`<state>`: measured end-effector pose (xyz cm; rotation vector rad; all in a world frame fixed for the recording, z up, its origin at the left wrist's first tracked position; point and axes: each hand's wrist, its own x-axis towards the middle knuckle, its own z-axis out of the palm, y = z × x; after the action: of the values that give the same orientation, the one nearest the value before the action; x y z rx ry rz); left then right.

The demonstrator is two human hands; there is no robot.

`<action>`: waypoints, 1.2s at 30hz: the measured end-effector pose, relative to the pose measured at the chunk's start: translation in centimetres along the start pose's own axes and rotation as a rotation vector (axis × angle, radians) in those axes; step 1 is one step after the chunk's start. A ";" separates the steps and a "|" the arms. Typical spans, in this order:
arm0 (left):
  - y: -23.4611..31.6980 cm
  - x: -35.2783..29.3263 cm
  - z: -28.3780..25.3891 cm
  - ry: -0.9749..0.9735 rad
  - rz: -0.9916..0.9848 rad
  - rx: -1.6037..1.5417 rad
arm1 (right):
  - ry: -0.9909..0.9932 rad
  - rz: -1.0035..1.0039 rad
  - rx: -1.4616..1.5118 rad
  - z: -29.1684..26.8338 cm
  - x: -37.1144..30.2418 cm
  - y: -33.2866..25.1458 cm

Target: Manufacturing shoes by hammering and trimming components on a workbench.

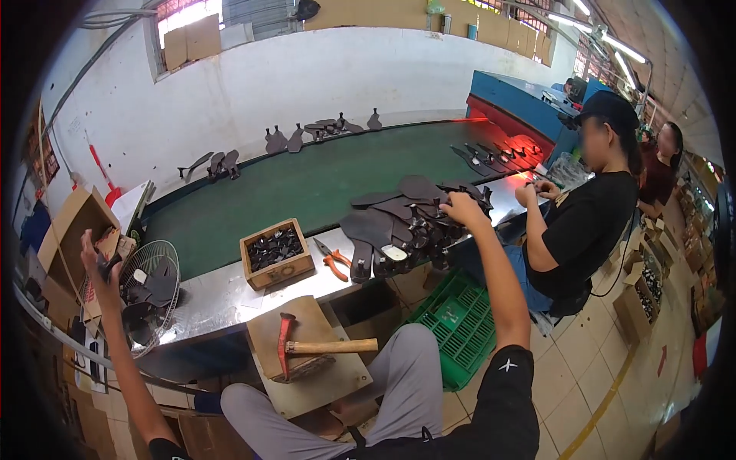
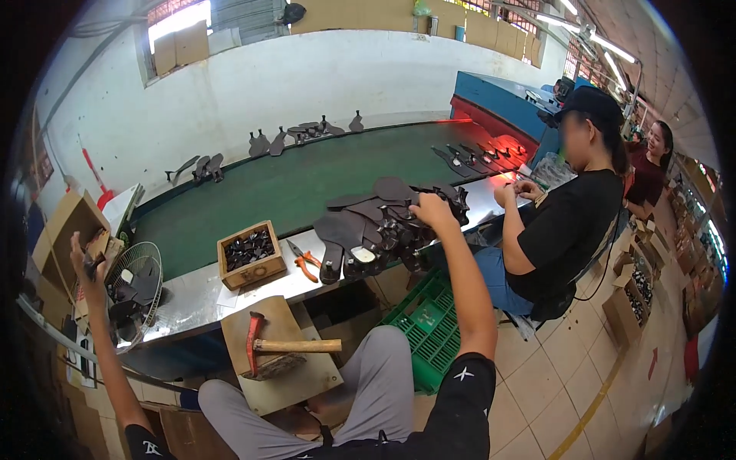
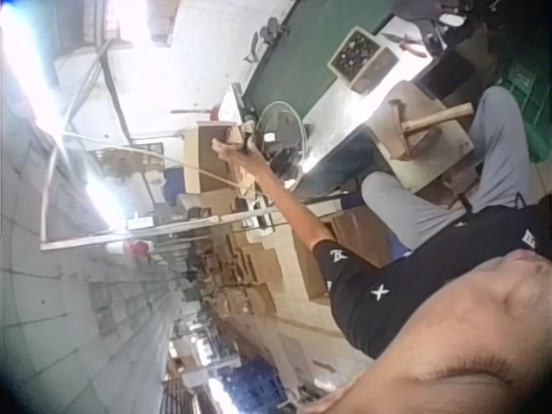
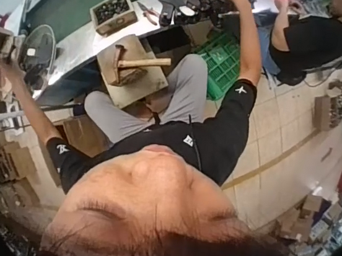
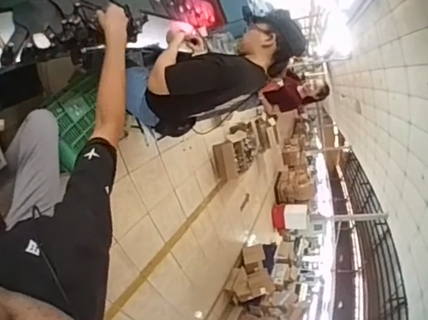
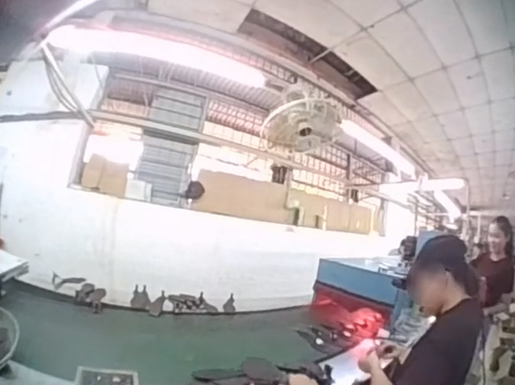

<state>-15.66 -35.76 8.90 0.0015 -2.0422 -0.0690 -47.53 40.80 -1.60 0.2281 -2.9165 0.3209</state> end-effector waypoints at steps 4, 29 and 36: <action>-14.5 -7.7 -0.6 -0.404 -0.670 0.798 | -0.091 -0.083 0.238 2.5 4.1 1.6; 22.6 2.0 5.6 -0.011 0.395 0.113 | -0.156 -0.932 0.635 -15.0 -10.3 -24.9; 2.3 -0.4 -0.7 -0.180 -0.159 0.360 | 0.213 -0.318 0.034 -2.5 1.0 -2.3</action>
<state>-14.76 -33.46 8.95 0.3953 -2.2052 0.2069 -47.68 38.97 1.46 0.6135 -2.6133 0.3197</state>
